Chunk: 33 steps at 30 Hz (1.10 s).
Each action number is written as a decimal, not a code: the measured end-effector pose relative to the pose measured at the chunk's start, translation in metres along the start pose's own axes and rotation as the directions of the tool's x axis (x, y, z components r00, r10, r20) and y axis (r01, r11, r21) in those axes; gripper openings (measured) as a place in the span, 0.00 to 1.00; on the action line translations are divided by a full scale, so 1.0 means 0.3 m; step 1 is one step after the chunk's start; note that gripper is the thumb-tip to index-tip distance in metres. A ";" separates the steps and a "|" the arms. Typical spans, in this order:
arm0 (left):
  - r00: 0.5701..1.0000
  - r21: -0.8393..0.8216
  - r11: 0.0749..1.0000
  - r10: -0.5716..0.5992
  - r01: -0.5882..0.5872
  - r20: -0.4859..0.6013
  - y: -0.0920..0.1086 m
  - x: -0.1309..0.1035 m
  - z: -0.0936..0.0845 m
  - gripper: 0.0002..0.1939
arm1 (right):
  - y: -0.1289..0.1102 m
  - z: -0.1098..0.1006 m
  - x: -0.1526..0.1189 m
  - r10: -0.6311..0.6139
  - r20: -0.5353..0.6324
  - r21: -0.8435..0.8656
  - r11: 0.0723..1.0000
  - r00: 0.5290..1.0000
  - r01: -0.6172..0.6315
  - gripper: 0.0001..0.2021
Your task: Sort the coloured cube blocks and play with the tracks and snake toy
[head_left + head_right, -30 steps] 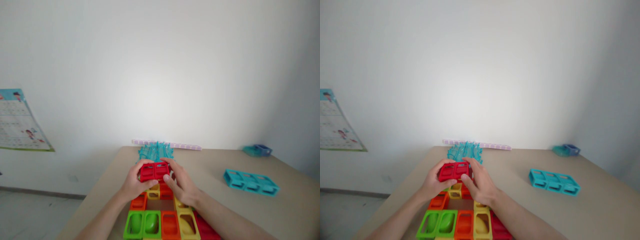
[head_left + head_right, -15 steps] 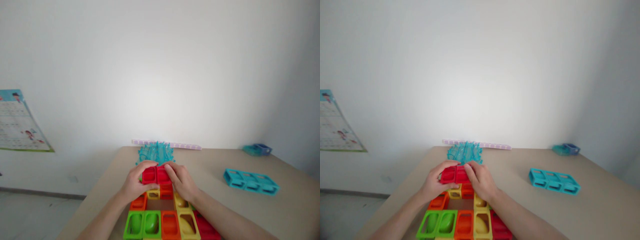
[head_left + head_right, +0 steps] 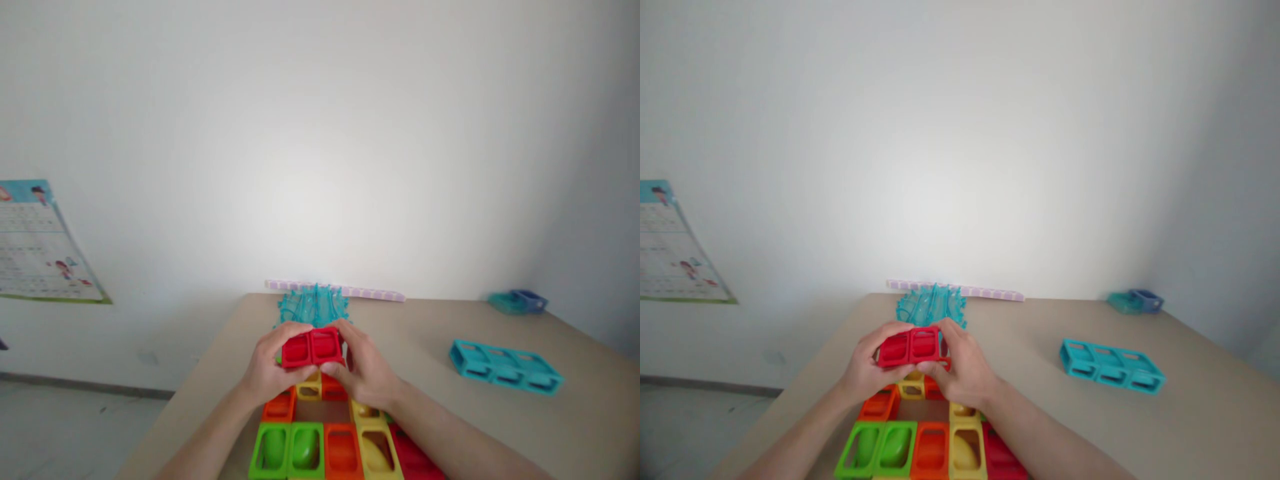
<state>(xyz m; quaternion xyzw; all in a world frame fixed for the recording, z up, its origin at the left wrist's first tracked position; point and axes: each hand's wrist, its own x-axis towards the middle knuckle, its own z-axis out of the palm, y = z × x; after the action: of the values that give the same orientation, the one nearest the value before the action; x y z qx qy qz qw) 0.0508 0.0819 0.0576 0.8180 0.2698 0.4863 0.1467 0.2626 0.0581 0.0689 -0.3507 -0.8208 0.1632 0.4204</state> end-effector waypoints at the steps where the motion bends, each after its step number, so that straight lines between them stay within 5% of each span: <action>1: 1.000 0.003 1.000 0.028 -0.028 0.012 -0.002 0.000 -0.003 0.23 | 0.004 0.002 0.000 0.006 -0.004 -0.008 1.000 1.000 -0.006 0.15; 8: 0.996 -0.020 0.996 0.090 -0.090 -0.027 0.005 0.004 -0.005 0.17 | -0.001 -0.001 0.005 0.064 0.047 -0.130 0.990 0.997 -0.057 0.17; 14: 0.986 -0.050 0.997 -0.071 0.064 -0.152 -0.008 -0.004 -0.011 0.14 | -0.102 -0.136 0.062 0.211 0.162 -0.436 0.892 0.964 -0.122 0.20; 20: 0.972 -0.160 0.973 -0.188 0.164 -0.143 -0.021 -0.009 0.005 0.14 | -0.221 -0.246 0.029 0.353 0.428 -0.599 0.800 0.832 -0.031 0.11; 24: 0.977 -0.180 0.965 -0.204 0.190 -0.063 -0.018 -0.006 0.023 0.13 | -0.253 -0.217 -0.013 0.442 0.580 -0.642 0.765 0.684 0.050 0.22; 28: 0.979 -0.139 0.969 -0.202 0.203 0.023 -0.018 -0.003 0.026 0.12 | -0.267 -0.162 -0.008 0.525 0.669 -0.663 0.742 0.526 0.102 0.22; 33: 0.982 -0.113 0.977 -0.178 0.183 0.059 -0.021 0.004 0.024 0.13 | -0.264 -0.124 0.003 0.525 0.700 -0.650 0.749 0.484 0.128 0.21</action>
<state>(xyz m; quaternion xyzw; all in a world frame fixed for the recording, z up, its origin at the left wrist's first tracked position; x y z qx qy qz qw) 0.0558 0.0879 0.0518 0.7918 0.3102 0.4658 0.2447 0.2574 0.0023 0.1360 -0.4403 -0.8698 0.0831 -0.2066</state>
